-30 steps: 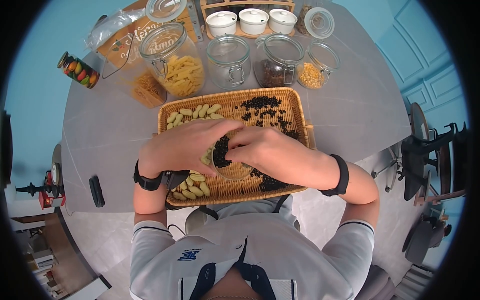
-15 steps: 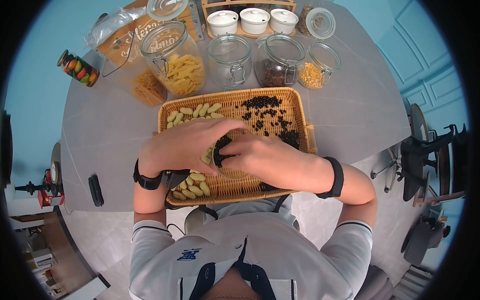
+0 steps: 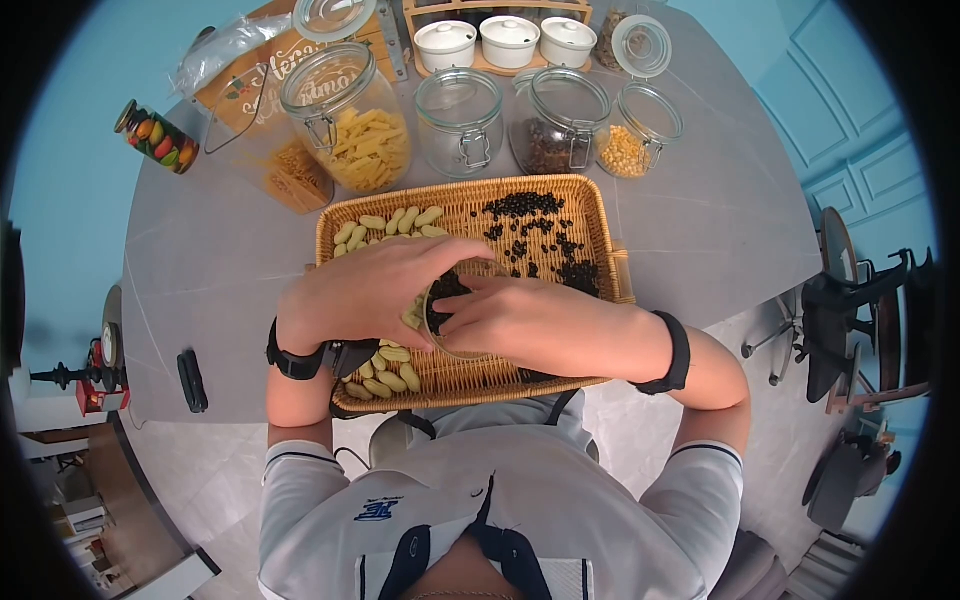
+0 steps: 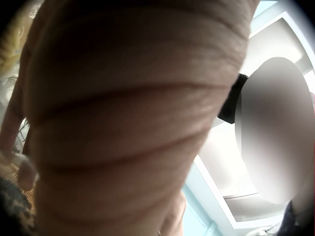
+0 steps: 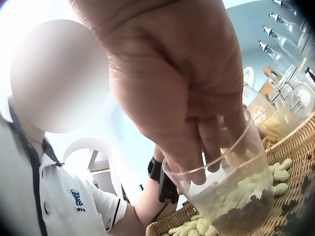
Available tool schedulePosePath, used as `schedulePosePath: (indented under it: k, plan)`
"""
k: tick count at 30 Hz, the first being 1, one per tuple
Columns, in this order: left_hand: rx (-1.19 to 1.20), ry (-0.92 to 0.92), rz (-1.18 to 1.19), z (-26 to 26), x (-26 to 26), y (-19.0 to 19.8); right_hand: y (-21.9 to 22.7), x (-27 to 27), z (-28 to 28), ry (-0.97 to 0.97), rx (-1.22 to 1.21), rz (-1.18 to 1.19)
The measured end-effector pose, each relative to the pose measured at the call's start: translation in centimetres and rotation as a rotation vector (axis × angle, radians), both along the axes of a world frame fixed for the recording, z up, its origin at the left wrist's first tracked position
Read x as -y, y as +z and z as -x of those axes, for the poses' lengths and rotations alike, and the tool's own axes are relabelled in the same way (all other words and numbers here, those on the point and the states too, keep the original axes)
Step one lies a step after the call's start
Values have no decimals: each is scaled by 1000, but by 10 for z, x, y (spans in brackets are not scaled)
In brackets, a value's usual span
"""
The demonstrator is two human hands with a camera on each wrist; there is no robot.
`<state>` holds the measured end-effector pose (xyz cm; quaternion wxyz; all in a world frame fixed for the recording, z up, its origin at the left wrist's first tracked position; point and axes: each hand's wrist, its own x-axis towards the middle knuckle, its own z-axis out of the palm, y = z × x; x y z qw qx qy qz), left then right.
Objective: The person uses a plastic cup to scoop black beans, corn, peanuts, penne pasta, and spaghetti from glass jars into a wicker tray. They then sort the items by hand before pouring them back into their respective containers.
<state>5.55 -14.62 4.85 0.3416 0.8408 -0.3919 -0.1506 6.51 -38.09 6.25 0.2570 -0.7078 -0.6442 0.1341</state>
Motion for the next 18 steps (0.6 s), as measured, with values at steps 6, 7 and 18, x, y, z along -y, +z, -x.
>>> schedulePosePath:
  k: [6,7,18]
  plan:
    - [51,0,18,2,-3,-2,15,34,-29,-380,-323,-161]
    - [48,-1,9,3,-3,-1,11,37,-38,-510,-283,-119]
    - [33,44,8,6,2,4,-45,56,-83,-522,259,169]
